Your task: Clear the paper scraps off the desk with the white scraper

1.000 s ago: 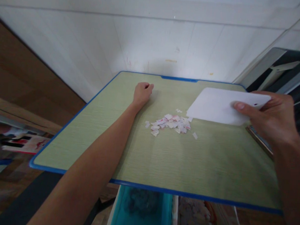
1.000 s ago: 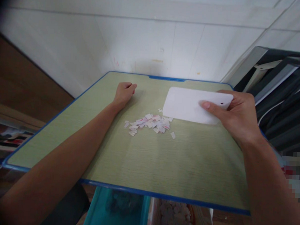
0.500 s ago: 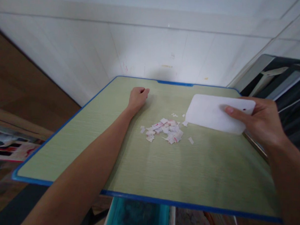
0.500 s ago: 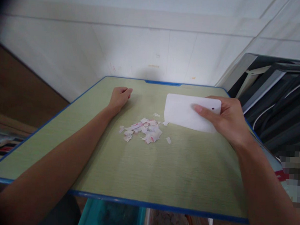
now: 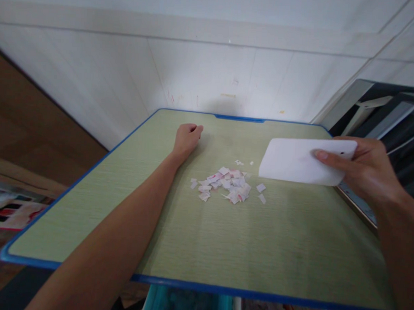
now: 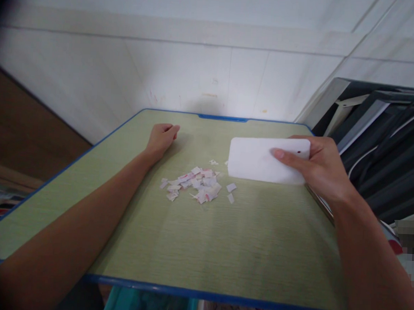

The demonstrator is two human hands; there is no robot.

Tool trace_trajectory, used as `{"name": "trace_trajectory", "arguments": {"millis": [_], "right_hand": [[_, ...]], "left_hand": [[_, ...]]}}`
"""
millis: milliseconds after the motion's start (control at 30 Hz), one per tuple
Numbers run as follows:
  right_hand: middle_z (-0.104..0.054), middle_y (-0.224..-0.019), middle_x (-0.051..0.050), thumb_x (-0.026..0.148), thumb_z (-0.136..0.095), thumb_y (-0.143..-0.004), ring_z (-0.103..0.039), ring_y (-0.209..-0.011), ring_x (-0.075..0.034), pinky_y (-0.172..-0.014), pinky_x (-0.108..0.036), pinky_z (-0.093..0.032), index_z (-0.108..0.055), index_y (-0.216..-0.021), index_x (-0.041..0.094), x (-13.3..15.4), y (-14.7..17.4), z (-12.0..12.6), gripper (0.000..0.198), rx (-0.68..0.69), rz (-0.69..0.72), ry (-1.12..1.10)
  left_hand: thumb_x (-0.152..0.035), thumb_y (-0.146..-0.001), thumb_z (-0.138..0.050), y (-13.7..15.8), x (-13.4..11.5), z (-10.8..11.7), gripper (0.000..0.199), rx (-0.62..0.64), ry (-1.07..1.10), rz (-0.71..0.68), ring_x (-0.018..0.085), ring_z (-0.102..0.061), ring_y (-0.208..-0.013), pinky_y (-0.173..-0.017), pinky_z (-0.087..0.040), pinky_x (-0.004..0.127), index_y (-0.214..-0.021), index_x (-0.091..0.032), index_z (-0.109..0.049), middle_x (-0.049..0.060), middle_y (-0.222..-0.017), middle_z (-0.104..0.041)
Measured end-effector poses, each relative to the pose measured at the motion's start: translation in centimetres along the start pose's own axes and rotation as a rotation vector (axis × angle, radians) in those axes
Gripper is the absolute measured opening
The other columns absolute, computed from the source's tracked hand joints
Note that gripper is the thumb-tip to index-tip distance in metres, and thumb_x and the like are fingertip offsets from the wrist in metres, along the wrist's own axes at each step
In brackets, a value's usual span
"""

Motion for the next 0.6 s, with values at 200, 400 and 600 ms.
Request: {"name": "trace_trajectory", "arguments": {"millis": [200, 400, 600], "right_hand": [[-0.072, -0.059, -0.001, 0.039, -0.091, -0.063, -0.057, -0.045, -0.013, -0.040, -0.025, -0.041, -0.078, -0.069, 0.021, -0.9, -0.5, -0.2, 0.023, -0.029, 0.054, 0.036], [-0.066, -0.062, 0.003, 0.044, -0.086, -0.070, -0.052, -0.051, -0.011, -0.049, -0.027, -0.042, -0.076, -0.078, 0.018, -2.4, -1.2, -0.9, 0.030, -0.096, 0.109, 0.116], [-0.068, -0.060, 0.002, 0.044, -0.088, -0.067, -0.054, -0.049, -0.012, -0.044, -0.026, -0.040, -0.075, -0.076, 0.017, -2.0, -1.0, -1.6, 0.031, -0.005, 0.033, 0.096]], "left_hand": [[-0.032, -0.080, -0.049, 0.0, 0.1, 0.0, 0.033, 0.002, -0.024, 0.017, 0.013, -0.035, -0.056, -0.057, -0.024, 0.030, -0.049, -0.022, -0.042, -0.002, -0.047, -0.036], [-0.032, -0.079, -0.050, -0.1, 0.1, 0.0, 0.033, 0.010, -0.011, 0.019, 0.012, -0.035, -0.055, -0.058, -0.025, 0.030, -0.049, -0.022, -0.043, -0.002, -0.048, -0.037], [-0.035, -0.079, -0.049, -0.2, 0.1, -0.1, 0.032, 0.007, -0.022, 0.024, 0.013, -0.035, -0.055, -0.058, -0.025, 0.030, -0.050, -0.022, -0.043, -0.002, -0.047, -0.037]]}}
Point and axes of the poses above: each hand's wrist, its own y-axis away from the middle knuckle, its own z-axis out of the back of the hand, x = y × z, the point moved 2 cm from there along -y, towards the middle knuckle
